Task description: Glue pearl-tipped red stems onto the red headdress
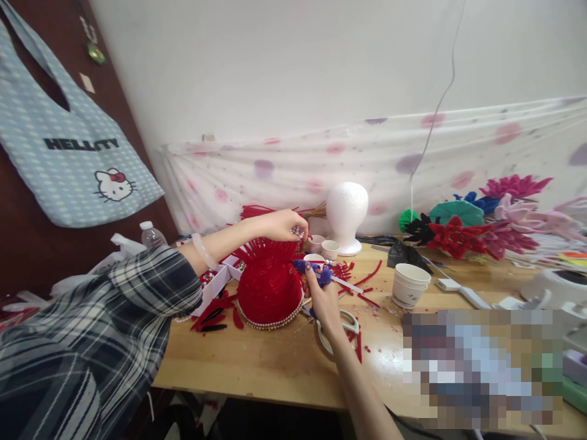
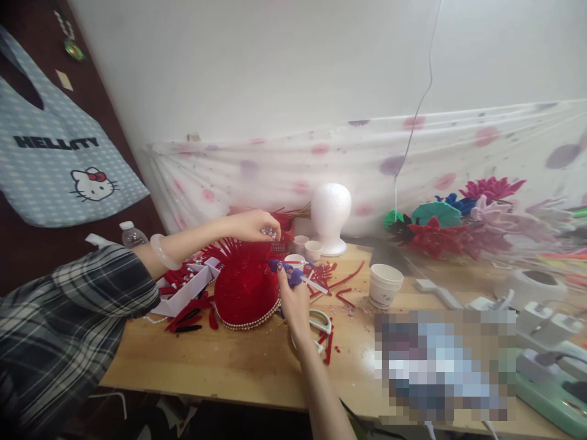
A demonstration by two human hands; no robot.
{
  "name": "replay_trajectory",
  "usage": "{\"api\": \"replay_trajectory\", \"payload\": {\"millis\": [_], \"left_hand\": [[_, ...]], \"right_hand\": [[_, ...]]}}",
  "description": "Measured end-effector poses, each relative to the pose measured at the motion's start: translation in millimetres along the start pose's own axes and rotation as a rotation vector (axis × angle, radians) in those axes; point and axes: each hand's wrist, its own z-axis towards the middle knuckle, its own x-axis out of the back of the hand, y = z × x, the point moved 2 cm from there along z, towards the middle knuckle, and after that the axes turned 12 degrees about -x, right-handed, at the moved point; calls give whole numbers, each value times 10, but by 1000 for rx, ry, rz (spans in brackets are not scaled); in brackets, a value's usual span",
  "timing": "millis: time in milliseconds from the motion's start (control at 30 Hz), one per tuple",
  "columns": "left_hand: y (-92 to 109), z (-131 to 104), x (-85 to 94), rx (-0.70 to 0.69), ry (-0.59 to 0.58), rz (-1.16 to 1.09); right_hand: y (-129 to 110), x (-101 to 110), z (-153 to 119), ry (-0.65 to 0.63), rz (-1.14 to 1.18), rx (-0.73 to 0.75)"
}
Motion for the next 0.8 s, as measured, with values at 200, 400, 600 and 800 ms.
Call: {"api": "replay_trajectory", "payload": {"millis": [200, 400, 600, 800], "left_hand": [[5, 4, 4, -2, -2, -1], [0, 0, 5, 5, -5, 4], [2, 4, 3, 8, -10, -1], [5, 1, 4, 10, -8, -2]], "right_hand": [[0, -7, 11, 0, 10, 1], [-19, 14, 5, 6, 26, 0], [-39, 23, 1, 12, 49, 3], [-36, 15, 7, 16, 91, 17]]}}
